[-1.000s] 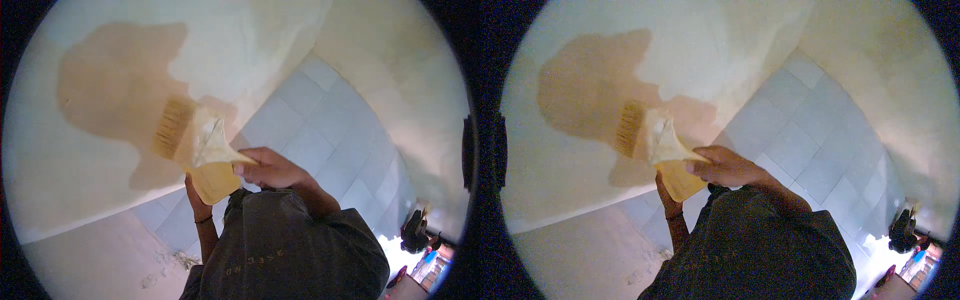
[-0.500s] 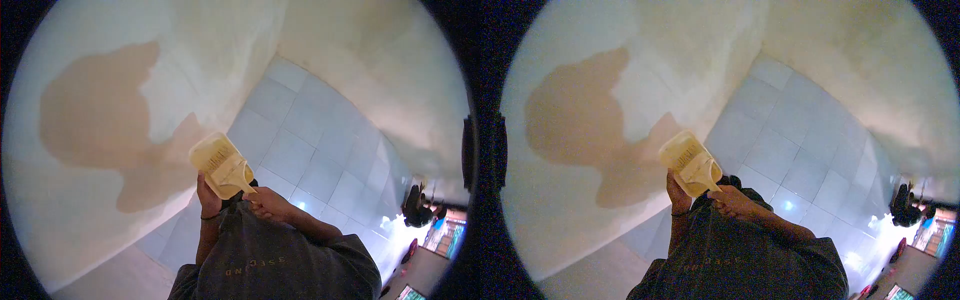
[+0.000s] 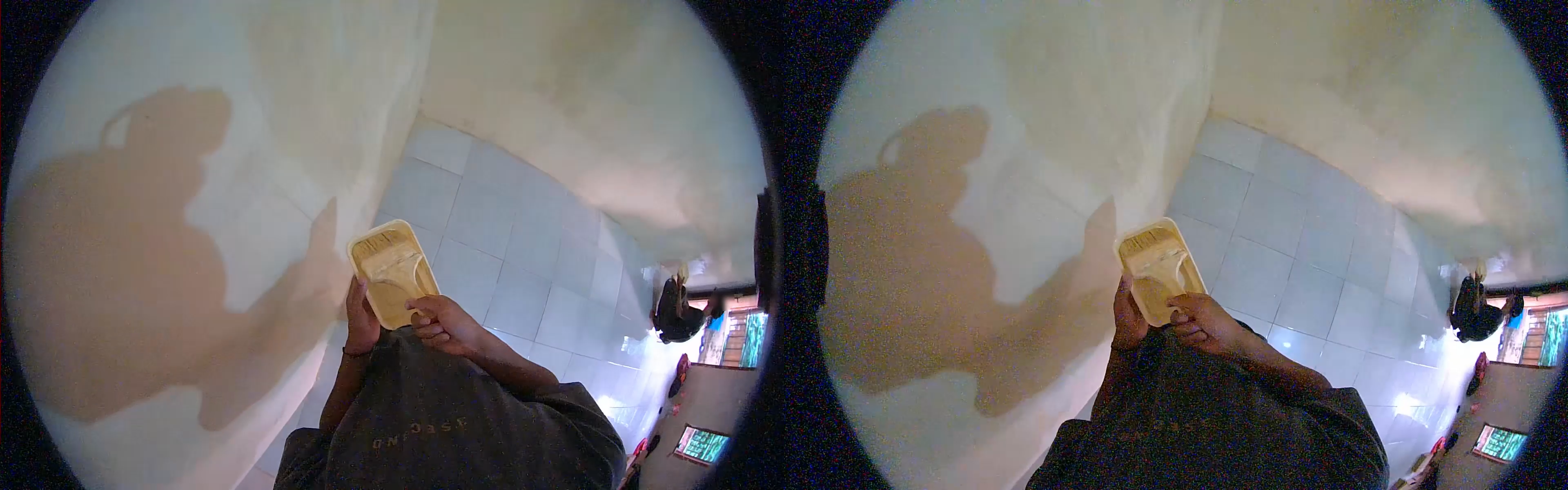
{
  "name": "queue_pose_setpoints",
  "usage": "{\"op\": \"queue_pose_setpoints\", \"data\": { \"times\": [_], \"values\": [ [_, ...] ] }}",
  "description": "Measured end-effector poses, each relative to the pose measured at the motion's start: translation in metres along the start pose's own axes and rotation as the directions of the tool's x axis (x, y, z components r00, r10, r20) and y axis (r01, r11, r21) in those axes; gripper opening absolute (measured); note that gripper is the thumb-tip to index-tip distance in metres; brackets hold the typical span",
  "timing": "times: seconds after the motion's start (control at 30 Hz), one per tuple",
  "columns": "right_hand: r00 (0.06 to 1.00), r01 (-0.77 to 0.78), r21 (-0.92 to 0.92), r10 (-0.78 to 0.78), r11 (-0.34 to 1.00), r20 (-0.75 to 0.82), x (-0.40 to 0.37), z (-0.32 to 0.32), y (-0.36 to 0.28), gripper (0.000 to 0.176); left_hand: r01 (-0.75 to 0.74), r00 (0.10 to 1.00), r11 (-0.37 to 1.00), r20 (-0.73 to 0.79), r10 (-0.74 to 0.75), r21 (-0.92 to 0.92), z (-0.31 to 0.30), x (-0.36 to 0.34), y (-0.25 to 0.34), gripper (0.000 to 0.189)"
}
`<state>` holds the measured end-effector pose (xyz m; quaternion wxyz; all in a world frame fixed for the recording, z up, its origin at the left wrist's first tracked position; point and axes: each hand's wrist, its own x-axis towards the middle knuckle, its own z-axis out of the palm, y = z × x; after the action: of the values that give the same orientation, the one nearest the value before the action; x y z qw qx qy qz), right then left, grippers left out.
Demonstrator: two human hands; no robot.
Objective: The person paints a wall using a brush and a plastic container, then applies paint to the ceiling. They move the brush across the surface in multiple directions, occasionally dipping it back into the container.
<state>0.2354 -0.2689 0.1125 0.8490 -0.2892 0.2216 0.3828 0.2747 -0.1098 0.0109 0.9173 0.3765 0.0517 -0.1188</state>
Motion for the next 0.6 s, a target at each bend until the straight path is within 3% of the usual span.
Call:
{"op": "queue_pose_setpoints", "data": {
  "times": [0.03, 0.1, 0.23, 0.3, 0.43, 0.6],
  "values": [
    [1.0, -0.022, 0.003, 0.022, 1.0, 0.009, 0.003, 0.004, 0.0, 0.01, -0.004, 1.0, 1.0, -0.004, 0.004, -0.002, -0.005, 0.0, 0.005, 0.043],
    [0.999, -0.023, -0.03, 0.024, 0.999, 0.029, -0.036, 0.004, 0.004, 0.01, 0.073, 0.997, 0.981, 0.011, -0.072, -0.179, 0.027, -0.032, 0.005, 0.041],
    [1.0, 0.026, -0.11, -0.025, 0.994, 0.011, -0.054, 0.027, 0.006, 0.01, 0.031, 0.997, 0.978, -0.056, -0.044, -0.204, 0.021, -0.051, 0.013, 0.041],
    [1.0, 0.025, -0.151, -0.025, 0.988, 0.002, -0.048, 0.026, 0.008, 0.009, 0.09, 0.993, 0.956, -0.05, -0.108, -0.281, 0.008, -0.056, 0.008, 0.043],
    [0.999, 0.048, -0.2, -0.042, 0.979, 0.032, -0.043, 0.024, 0.004, 0.009, 0.048, 0.99, 0.952, -0.114, -0.087, -0.303, 0.013, -0.079, -0.007, 0.045],
    [0.987, -0.018, -0.342, 0.07, 0.94, 0.141, -0.031, 0.008, 0.0, 0.012, -0.057, 0.974, 0.958, -0.227, -0.009, -0.282, 0.007, -0.107, -0.035, 0.049]
  ]
}}
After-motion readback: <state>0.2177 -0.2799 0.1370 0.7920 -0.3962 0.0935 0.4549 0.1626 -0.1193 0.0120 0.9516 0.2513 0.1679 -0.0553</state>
